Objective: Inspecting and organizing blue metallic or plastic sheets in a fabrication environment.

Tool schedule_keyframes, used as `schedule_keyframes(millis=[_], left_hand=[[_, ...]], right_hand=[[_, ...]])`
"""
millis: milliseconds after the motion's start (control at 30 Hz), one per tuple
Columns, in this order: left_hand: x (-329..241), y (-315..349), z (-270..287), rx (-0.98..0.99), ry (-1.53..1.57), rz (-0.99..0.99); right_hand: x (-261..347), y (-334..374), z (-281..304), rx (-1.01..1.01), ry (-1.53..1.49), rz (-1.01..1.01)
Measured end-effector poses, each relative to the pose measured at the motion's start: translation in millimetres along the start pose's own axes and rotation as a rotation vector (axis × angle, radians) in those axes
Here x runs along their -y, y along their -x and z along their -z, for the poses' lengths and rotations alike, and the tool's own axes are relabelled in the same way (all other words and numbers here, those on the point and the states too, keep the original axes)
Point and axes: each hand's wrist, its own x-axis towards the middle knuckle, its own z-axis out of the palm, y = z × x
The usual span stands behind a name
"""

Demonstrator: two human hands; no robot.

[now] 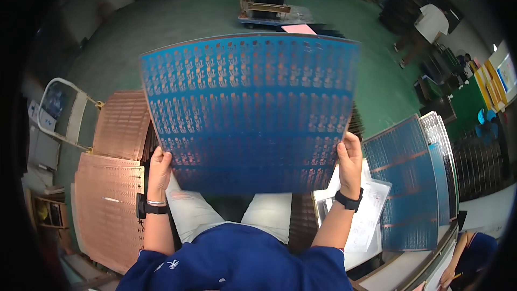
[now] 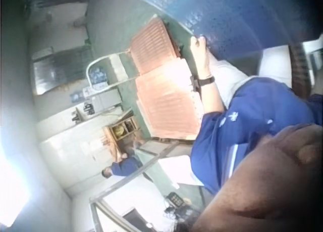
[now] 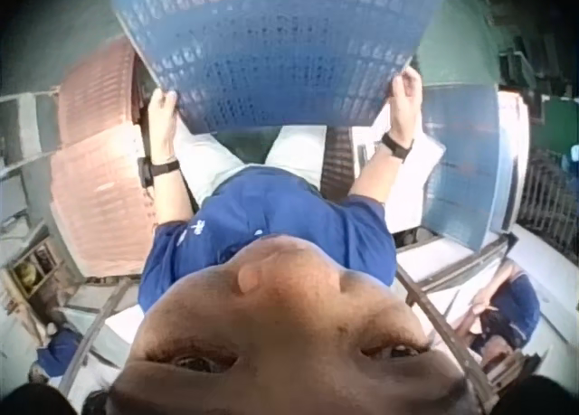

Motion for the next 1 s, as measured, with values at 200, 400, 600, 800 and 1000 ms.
schedule_keyframes(millis=[200, 400, 600, 800, 1000], left_hand=[[-10, -13, -12, 0.137, -0.707, -0.298], [-16, -30, -40, -0.065, -0.896, -0.532], [-14, -31, -41, -0.236, -0.75, -0.49], [0, -25, -30, -0.126, -0.417, -0.227], [57, -24, -4, -0.101, 0.481, 0.431]], right_hand=[[-44, -17, -5, -0.317, -0.071, 0.228], [-74, -38, 24, -0.186, -0.453, -0.204], [-47, -47, -2, -0.04, -0.912, -0.418], [-58, -38, -1, -0.124, -0.81, -0.252], [-52, -17, -36, -0.026, -0.614, -0.085]])
